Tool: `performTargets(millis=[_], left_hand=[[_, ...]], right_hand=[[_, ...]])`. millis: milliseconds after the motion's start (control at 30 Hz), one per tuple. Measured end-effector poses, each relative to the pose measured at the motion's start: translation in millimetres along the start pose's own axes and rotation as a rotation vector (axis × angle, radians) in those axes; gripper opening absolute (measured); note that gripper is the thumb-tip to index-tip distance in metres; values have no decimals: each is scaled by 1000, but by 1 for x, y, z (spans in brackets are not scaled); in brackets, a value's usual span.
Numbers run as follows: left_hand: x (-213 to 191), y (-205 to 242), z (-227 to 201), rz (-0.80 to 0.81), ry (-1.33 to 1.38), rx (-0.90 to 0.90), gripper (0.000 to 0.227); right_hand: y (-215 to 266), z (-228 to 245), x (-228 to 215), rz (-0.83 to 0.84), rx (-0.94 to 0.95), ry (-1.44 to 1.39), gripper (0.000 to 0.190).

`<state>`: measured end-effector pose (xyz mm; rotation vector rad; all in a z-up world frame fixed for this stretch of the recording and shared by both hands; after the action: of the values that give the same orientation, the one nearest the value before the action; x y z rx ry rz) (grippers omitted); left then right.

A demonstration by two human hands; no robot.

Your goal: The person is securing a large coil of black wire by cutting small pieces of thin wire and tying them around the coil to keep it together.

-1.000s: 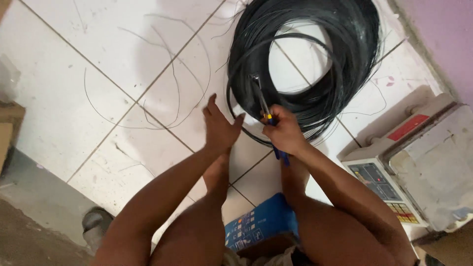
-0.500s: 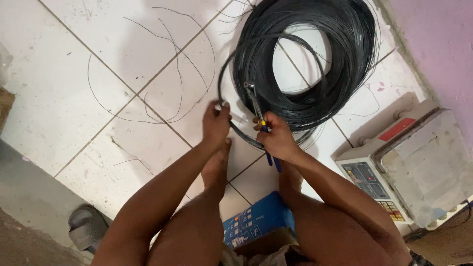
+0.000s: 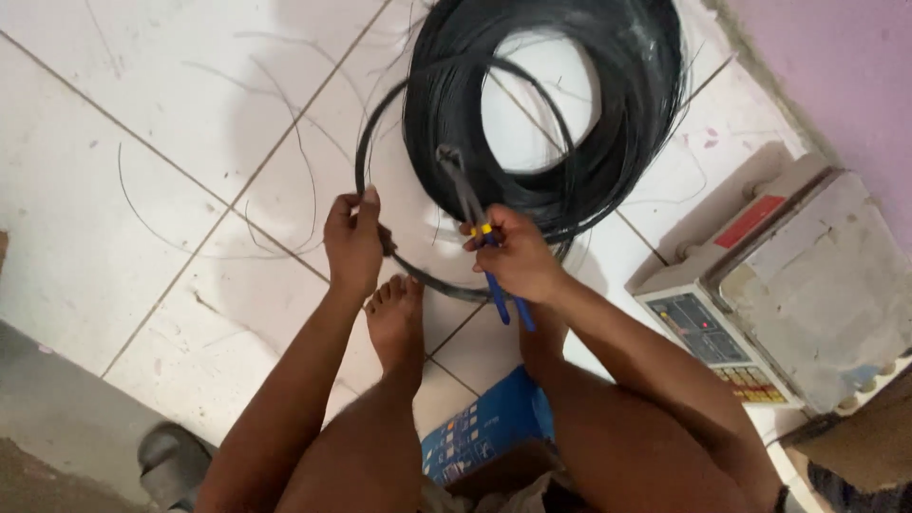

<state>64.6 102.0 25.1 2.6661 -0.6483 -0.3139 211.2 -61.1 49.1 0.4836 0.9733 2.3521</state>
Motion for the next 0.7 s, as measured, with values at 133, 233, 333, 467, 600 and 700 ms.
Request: performTargets(millis=[133,233,333,467,600,700], left_hand=[[17,4,-19,134,-155,102,34],[17,-7,15,173,-315,47,25],[28,-13,26,153,-157,53,25],[44,-5,20,242,-276,75,57],[50,-12,37,170,-296,263,54],[42,-21,32,64,-302,388,51]], right_hand=[[-5,-8,-5,22,43,10,24],[2,10,-13,-7,13,111,22],[-10,22,-24,-55,-55,519,31],[-32,13,-32,-153,103,675,14],[-49,0,-23,-165,126,620,25],[-45,-6,-5,-154,129,448,28]])
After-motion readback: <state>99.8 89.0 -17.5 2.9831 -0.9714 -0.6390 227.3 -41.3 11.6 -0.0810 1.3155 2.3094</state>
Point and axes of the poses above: each hand's wrist, its own y-axis away from the middle knuckle, its own x-axis out of the palm, z = x × y, the point moved 9 cm from there along -y, towards the middle knuckle, and after that the axes turned 13 degrees about x, right-handed, at the moved point
